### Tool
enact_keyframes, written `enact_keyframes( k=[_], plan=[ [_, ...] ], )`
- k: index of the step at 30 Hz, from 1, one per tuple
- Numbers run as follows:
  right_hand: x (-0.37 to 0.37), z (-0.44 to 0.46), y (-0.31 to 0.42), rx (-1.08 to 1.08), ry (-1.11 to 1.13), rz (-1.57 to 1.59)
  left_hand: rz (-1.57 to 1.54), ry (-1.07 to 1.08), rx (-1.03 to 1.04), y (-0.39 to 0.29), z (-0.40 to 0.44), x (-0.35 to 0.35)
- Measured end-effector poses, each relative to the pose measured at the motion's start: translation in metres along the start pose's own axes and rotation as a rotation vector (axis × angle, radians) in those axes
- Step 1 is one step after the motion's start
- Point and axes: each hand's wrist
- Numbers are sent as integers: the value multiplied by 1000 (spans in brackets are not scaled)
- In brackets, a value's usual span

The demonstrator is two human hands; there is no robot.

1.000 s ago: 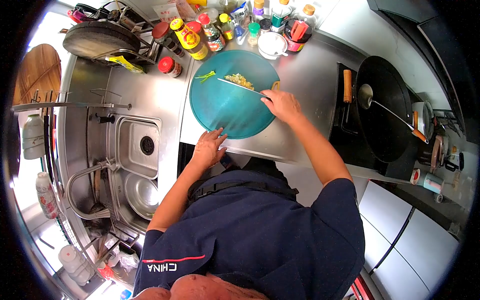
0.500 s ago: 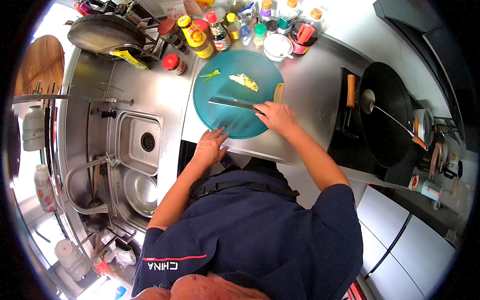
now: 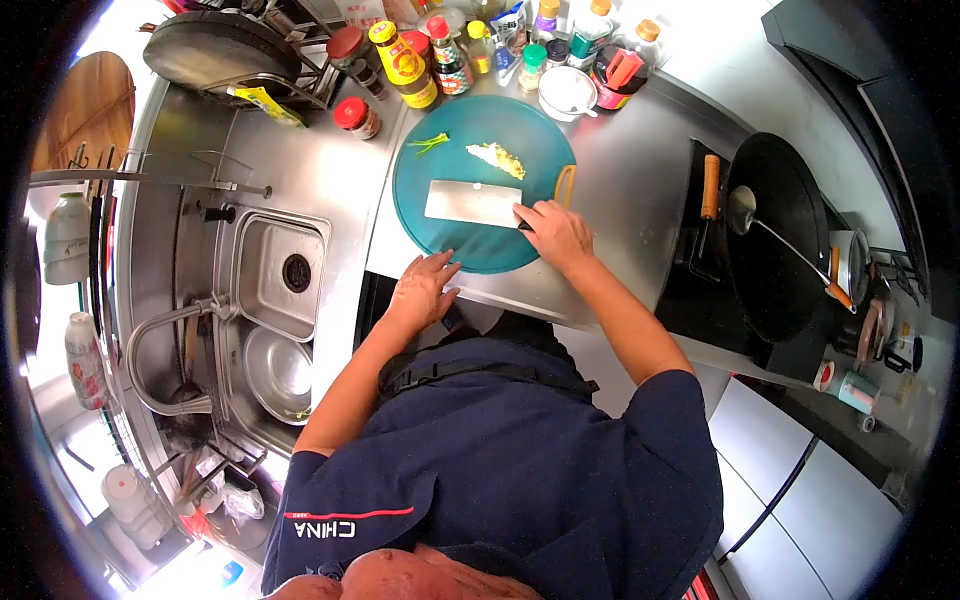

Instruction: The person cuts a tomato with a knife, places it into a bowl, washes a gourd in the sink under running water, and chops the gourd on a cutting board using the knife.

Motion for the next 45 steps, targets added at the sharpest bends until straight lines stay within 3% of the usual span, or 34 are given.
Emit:
enact_keyframes(
  k=[2,5,8,10,17,19,27,28,29,35,43,45],
  plan=[
    [1,-2,-2,-3,-14,23,-14,8,-11,0,-1,1],
    [-5,-1,0,24,-43,21,13,-153,49,-3,1,-4],
    [-15,2,0,8,-66,3,-87,-230,-39,-5,10,-22],
    [-18,2,-1,-18,-77,-9,6,-435,58,-2,26,-38],
    [-26,-3,0,-92,-140,-95,183,-373,216,17,100,-68],
    [-26,-4,-1,-81,-145,-91,226,-203,192,22,116,-64],
    [-18,-8,-11,-18,-208,-38,263,-113,162,30,165,-61],
    [-17,-9,-12,-15,-185,-40,252,-211,134,32,166,-59],
    [-16,-10,-13,-12,-163,-42,241,-309,106,35,166,-59],
    [-5,-16,-20,-14,-39,29,57,-409,61,44,146,-66],
    [11,-24,-26,0,-42,60,97,-680,94,46,67,-37],
    [13,-23,-26,-12,2,20,215,-576,3,45,25,-17]
  ],
)
Point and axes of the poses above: each hand's wrist, its own z-axis towards the middle knuckle, its own x-axis out of the palm, y = z × x, and after that the axes turned 13 degrees about x, right-handed
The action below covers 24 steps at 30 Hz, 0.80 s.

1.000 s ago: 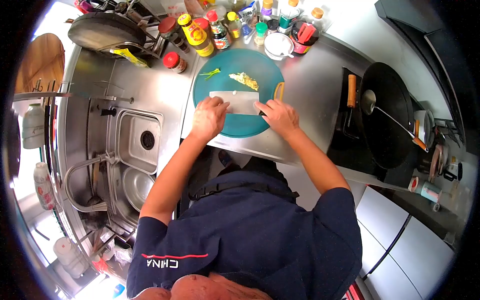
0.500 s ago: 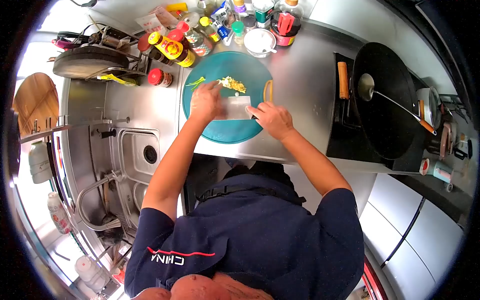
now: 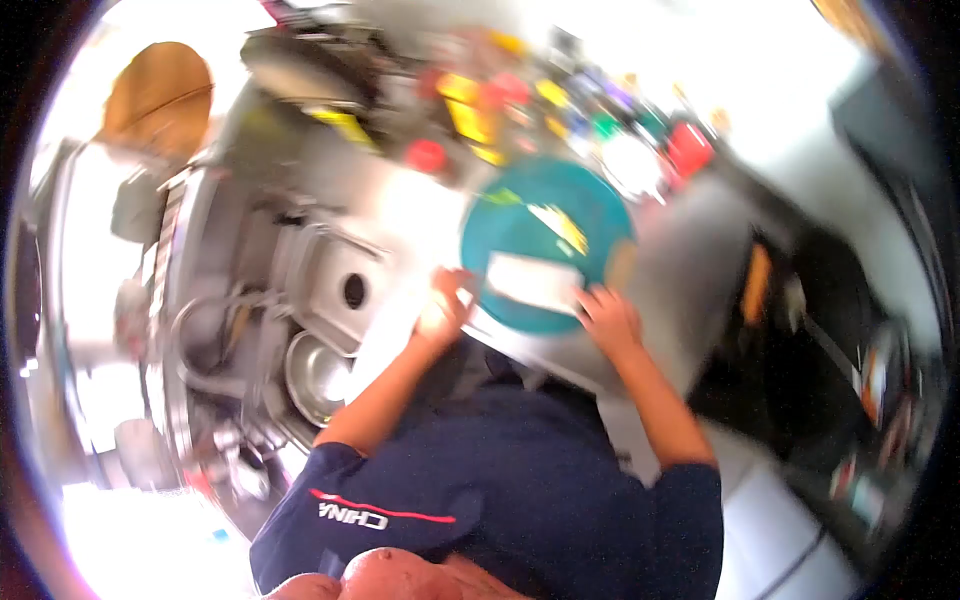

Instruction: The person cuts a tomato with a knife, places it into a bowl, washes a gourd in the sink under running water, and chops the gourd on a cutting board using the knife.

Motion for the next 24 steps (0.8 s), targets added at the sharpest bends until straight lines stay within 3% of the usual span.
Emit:
enact_keyframes(
  k=[1,2,6,12,18,21,22,23,24],
  plan=[
    [15,6,-6,-73,-47,69,-102,-24,-70,2,-22,-2],
    [18,9,-6,-91,-46,72,-51,123,-176,-8,-32,-18],
    [1,10,-3,-100,-8,7,-80,-30,-437,-37,-72,-65],
    [-21,67,38,-350,-174,134,53,-307,-572,-68,-131,-114],
    [-165,151,269,-702,-393,448,109,-518,-745,-78,-198,-148],
    [-221,175,395,-867,-258,868,73,-583,-845,-84,-233,-172],
    [-241,187,434,-890,-135,926,99,-630,-846,-84,-248,-175],
    [-258,202,476,-954,-204,893,117,-652,-849,-86,-263,-181],
    [-276,214,518,-856,-175,921,136,-677,-851,-89,-275,-188]
  ],
)
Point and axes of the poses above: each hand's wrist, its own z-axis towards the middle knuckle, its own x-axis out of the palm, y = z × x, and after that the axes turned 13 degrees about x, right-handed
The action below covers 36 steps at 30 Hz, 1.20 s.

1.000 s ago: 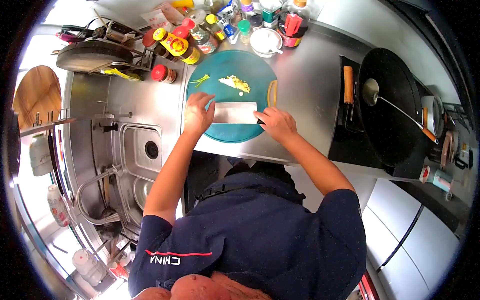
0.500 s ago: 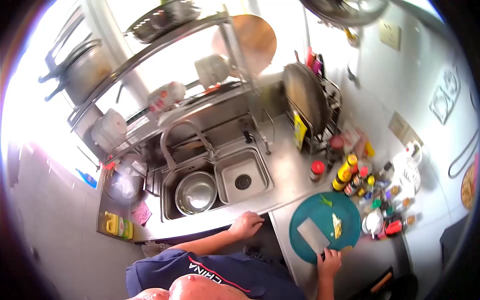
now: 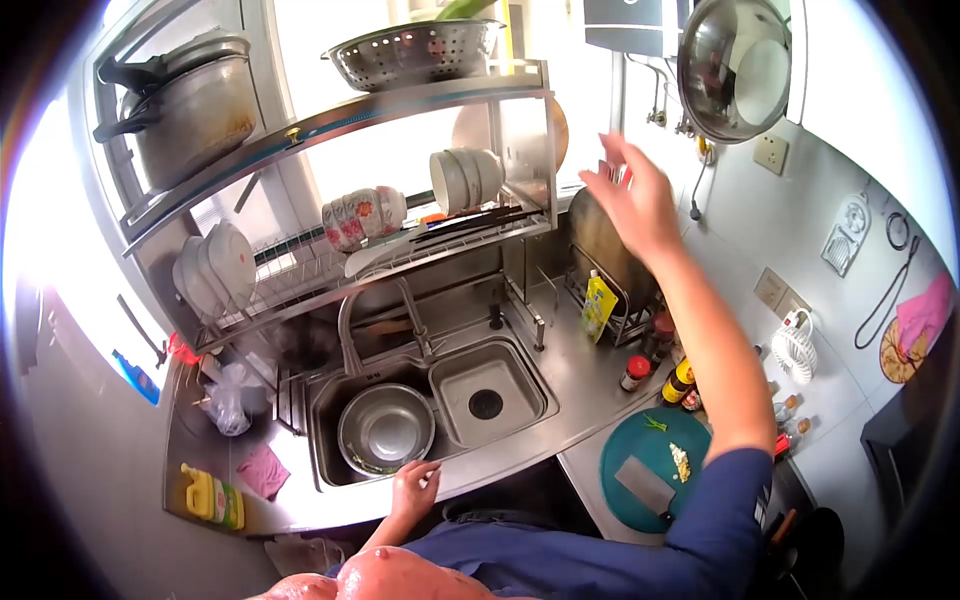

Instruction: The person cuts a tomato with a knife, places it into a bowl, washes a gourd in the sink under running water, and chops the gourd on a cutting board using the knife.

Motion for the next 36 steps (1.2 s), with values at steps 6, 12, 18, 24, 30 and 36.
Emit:
enact_keyframes(
  k=[6,12,18,24,30,36],
  plan=[
    [103,208,51,-201,-395,-237,79,-122,-139,33,-33,-55],
    [119,269,88,13,-89,208,54,-244,-287,46,-58,-81],
    [121,258,134,198,-124,55,160,-377,-309,48,-73,-79],
    [120,272,156,133,-112,-35,204,-383,-350,26,-67,-81],
    [167,312,144,96,-226,454,222,-426,-392,25,-67,-75],
    [188,282,185,115,-331,1122,257,-462,-432,19,-65,-77]
  ],
)
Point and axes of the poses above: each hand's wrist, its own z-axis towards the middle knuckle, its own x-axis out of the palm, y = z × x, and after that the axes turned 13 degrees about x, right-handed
